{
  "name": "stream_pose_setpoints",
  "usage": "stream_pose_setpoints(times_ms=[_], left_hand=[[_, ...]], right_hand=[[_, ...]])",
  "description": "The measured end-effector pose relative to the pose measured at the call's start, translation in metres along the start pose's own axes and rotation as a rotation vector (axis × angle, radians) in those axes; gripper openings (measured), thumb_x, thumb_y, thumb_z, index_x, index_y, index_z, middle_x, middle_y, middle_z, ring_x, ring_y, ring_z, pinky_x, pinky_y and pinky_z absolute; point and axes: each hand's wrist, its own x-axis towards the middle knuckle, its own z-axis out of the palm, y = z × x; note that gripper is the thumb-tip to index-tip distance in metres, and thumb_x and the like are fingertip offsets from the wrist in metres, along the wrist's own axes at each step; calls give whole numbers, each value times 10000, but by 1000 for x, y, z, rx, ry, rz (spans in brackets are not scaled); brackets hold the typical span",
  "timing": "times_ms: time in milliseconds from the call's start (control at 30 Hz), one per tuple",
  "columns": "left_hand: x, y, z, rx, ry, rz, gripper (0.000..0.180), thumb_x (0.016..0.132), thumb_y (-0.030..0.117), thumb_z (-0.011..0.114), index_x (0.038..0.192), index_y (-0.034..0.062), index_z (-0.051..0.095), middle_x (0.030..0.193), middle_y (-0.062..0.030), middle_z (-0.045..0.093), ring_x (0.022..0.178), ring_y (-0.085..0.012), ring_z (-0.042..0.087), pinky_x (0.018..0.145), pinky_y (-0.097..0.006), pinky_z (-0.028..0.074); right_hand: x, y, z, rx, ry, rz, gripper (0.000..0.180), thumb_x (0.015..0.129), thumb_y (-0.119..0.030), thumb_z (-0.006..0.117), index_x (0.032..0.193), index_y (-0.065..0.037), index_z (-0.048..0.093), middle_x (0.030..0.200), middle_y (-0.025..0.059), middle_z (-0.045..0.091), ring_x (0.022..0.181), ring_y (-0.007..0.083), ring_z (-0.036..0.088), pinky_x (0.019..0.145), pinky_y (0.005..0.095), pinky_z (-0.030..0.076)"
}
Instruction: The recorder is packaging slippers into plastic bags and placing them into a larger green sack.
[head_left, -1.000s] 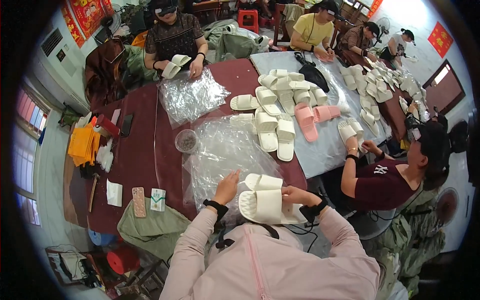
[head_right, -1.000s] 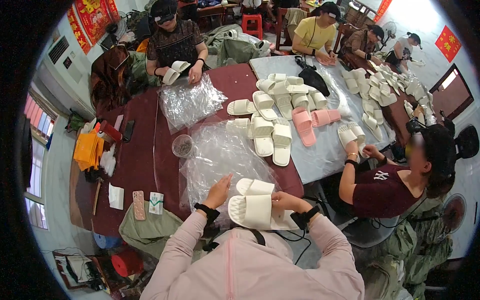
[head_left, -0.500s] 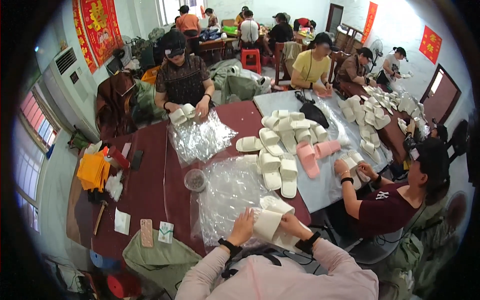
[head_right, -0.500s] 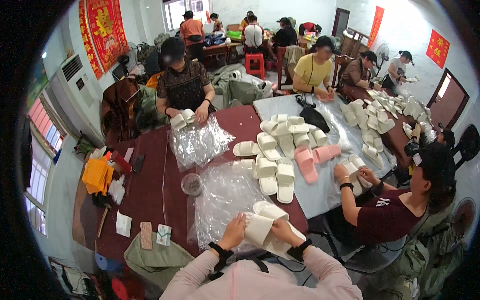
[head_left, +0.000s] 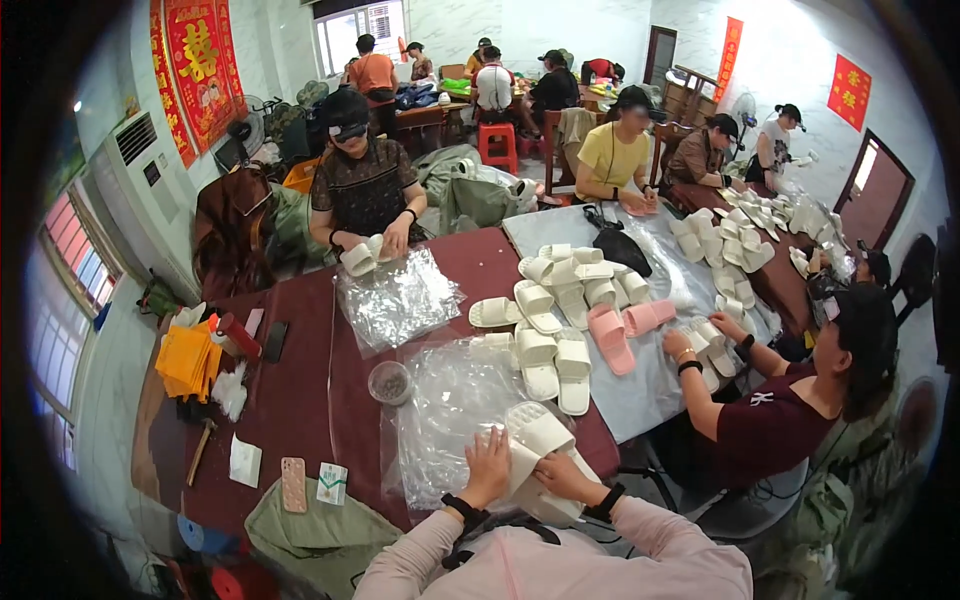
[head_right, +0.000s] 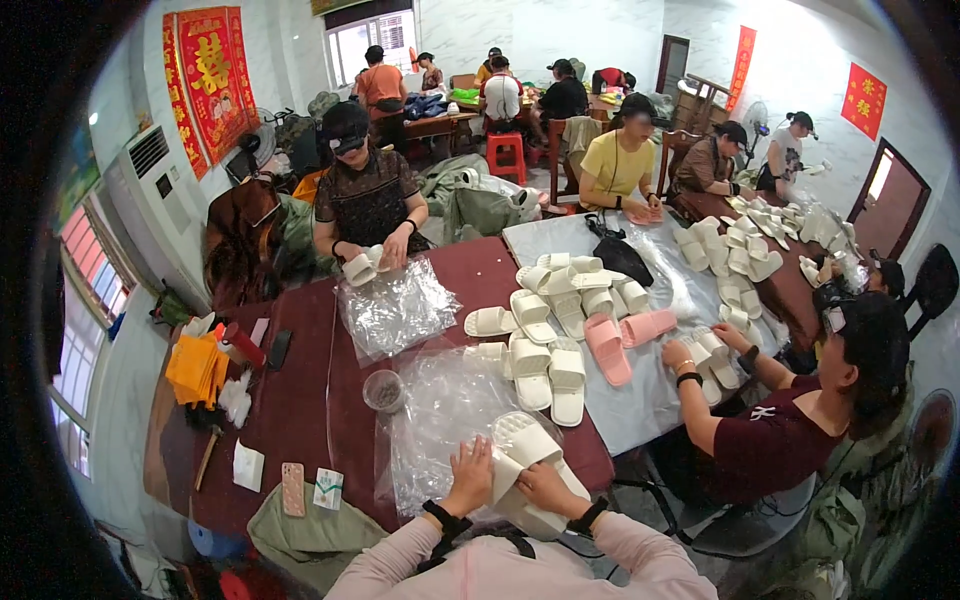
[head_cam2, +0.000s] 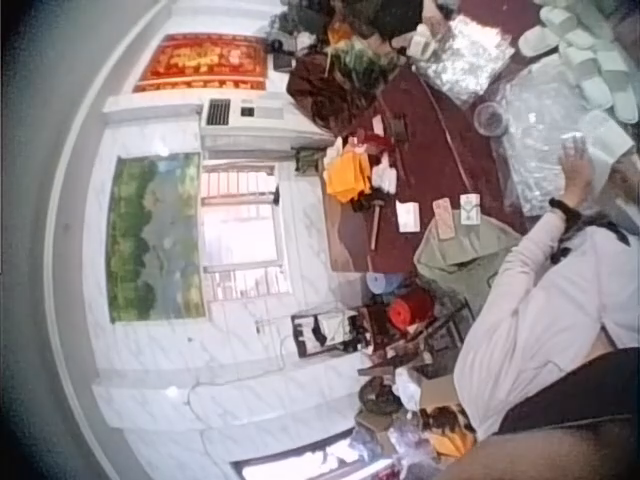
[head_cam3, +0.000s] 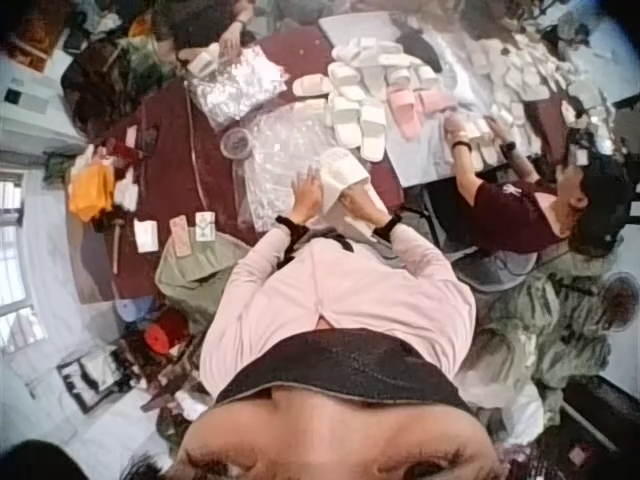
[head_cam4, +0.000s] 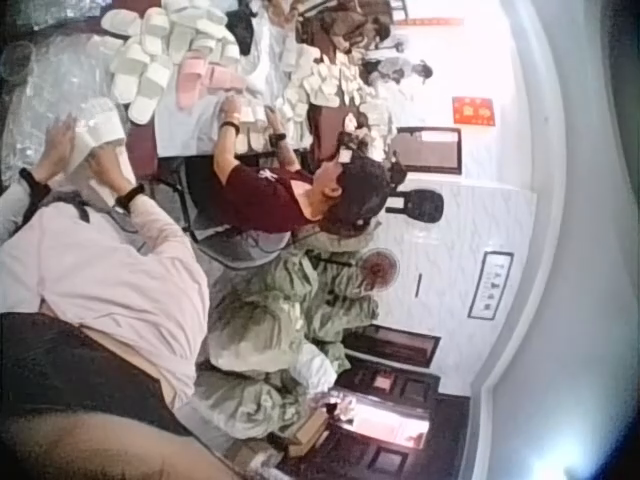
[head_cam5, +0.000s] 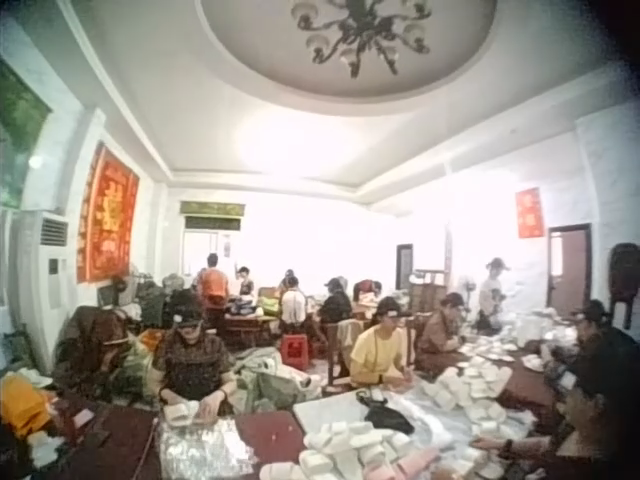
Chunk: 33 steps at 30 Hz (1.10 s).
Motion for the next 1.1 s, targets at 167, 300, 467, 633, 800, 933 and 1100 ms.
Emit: stream_pose_setpoints(times_ms=[167,300,467,633,800,933,1100], left_hand=[[-1,19,-12,22,32,155,490,869,228,391,1335,104,302,1379,-150,280,1225,-467,237,944,-645,153],[-5,25,-19,116,35,315,502,849,202,434,1327,97,320,1379,-158,264,1241,-442,217,956,-640,130],[-6,39,-36,132,-31,422,532,814,166,474,1324,109,337,1390,-143,253,1270,-431,169,974,-632,81],[-6,42,-40,26,28,493,564,770,129,510,1313,100,358,1400,-154,235,1277,-427,164,985,-617,79],[-8,36,-34,-174,11,570,524,788,171,526,1286,77,395,1392,-166,254,1283,-405,183,1002,-602,76],[-20,21,-34,34,217,358,578,828,251,525,1338,91,304,1408,-222,147,1289,-418,142,1023,-557,82],[-22,13,-48,-413,208,-17,684,819,76,511,1383,74,125,1356,-311,157,1228,-451,246,966,-407,322]], right_hand=[[2,-12,7,-124,13,-161,128,756,-166,574,841,-73,598,785,111,551,779,283,522,686,383,415],[2,-13,13,-205,36,-115,143,747,-163,569,852,-69,586,815,116,543,812,285,512,736,419,385],[7,-8,22,-281,81,-60,238,679,-193,600,876,-64,568,894,146,540,874,328,471,795,433,347],[22,-12,30,-286,276,-6,399,701,-263,573,1044,-63,532,1039,184,508,1045,351,412,895,491,280],[37,-6,48,-345,229,-29,523,734,-362,538,1155,-56,485,1217,191,414,1121,358,362,953,486,235],[45,-25,31,-154,548,-181,458,759,-352,523,1139,-100,493,1104,165,486,1037,342,421,876,484,291],[53,-37,33,-14,561,158,358,766,-237,568,1047,-26,499,990,208,496,961,370,437,834,474,313]])
